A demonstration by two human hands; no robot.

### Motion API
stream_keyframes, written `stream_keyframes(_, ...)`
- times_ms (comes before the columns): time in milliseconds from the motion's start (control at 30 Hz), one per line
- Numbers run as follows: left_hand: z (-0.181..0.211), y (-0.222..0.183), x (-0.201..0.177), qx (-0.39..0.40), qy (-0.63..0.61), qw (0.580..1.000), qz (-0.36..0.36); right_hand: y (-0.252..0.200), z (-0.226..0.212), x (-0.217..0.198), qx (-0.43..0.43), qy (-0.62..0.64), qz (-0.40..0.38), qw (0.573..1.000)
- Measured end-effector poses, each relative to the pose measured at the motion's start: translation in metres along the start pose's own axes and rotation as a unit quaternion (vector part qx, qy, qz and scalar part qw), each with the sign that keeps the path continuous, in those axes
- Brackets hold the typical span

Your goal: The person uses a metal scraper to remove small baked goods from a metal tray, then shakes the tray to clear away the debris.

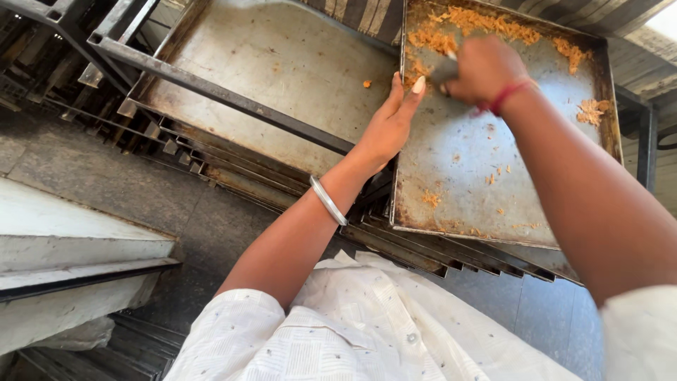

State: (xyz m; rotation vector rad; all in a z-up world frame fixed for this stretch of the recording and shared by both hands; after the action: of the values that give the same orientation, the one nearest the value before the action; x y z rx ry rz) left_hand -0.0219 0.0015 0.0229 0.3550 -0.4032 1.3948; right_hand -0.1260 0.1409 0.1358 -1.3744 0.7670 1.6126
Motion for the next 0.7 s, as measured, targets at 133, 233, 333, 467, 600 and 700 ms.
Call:
stream_keyframes(133, 0.001, 0.003, 0.003, 0.026, 0.042, 0.999, 0.023, -0.06, -0.013, -0.005, 0.009, -0.001, -0.052, 0.999)
stream_keyframes(233, 0.007, 0.001, 0.004, -0.016, 0.064, 0.997, 0.036, -0.049, -0.036, -0.006, -0.015, -0.036, -0.035, 0.999)
stream_keyframes(333, 0.008, -0.002, 0.005, -0.043, 0.049, 0.997, 0.033, -0.008, -0.043, 0.003, -0.052, -0.082, 0.024, 0.995)
stream_keyframes(467, 0.009, -0.004, 0.006, -0.015, 0.087, 0.995, 0.044, 0.065, -0.019, -0.001, -0.024, -0.052, 0.065, 0.996)
stream_keyframes(600, 0.008, -0.003, 0.003, 0.009, 0.085, 0.996, 0.036, 0.072, -0.011, -0.004, -0.06, -0.051, 0.085, 0.993)
stream_keyframes(700, 0.006, -0.003, 0.005, 0.039, 0.109, 0.992, 0.058, 0.025, -0.012, 0.002, -0.051, -0.038, -0.011, 0.998)
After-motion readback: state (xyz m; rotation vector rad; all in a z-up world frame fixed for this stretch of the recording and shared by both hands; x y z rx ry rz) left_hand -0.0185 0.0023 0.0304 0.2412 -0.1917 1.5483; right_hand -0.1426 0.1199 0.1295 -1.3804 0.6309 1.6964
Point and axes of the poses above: each hand's wrist, its own y-axis towards the middle knuckle, its own x-axis out of the palm, z = x × y, the point moved 3 cm from there along y, towards the middle knuckle, and after that the axes turned 4 degrees about -y, right-handed, at the moved point
